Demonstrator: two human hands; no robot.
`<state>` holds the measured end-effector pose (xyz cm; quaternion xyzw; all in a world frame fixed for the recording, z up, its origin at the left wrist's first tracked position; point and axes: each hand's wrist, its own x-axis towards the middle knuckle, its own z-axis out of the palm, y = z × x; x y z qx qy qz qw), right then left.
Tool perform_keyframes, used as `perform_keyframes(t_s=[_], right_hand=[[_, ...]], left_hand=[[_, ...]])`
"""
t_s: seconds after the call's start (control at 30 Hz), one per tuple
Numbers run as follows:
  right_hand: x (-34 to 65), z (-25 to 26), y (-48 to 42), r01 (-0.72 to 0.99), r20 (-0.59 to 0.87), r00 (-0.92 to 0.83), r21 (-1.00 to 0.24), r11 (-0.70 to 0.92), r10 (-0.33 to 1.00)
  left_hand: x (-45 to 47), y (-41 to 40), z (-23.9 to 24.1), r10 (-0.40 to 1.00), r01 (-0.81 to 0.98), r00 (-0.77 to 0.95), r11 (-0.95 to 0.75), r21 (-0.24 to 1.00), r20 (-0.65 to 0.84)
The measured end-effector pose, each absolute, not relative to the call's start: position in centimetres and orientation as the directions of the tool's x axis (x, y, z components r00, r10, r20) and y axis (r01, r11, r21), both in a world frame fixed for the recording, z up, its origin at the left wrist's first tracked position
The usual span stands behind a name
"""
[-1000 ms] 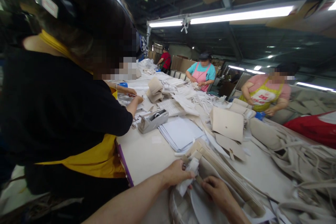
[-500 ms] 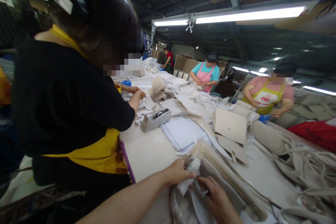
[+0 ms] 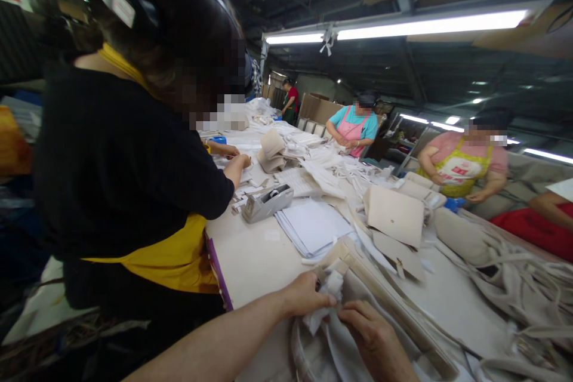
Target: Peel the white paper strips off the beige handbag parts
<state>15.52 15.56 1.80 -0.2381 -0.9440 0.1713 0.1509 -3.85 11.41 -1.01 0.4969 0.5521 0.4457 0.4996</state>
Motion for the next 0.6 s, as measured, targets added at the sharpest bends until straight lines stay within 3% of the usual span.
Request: perform_keyframes(t_s=[0.13, 0.3, 0.5, 0.6], right_hand=[[15.0, 3.3, 15.6, 0.415, 0.180, -0.855, -0.328, 0.849, 0.487], [13.3, 5.1, 16.0, 0.390, 0.160, -0.899, -0.134, 0.911, 0.408], [10.8, 6.3, 16.8, 0.397, 0.186, -0.906, 0.062, 0.916, 0.381], [9.7, 6.4, 17.5, 0.410, 0.148, -0.905, 0.048, 0.911, 0.399]], left_hand=[[-3.9, 11.2, -0.7, 0.998, 0.165, 0.004, 0.054, 0.985, -0.056], [-4.0, 10.8, -0.3, 0.998, 0.330, 0.034, -0.065, 0.942, 0.057], [-3.8, 10.8, 0.5, 0.993, 0.370, 0.056, -0.121, 0.921, 0.108], [-3.3, 11.1, 0.4, 0.989, 0.364, 0.023, -0.142, 0.921, 0.144]])
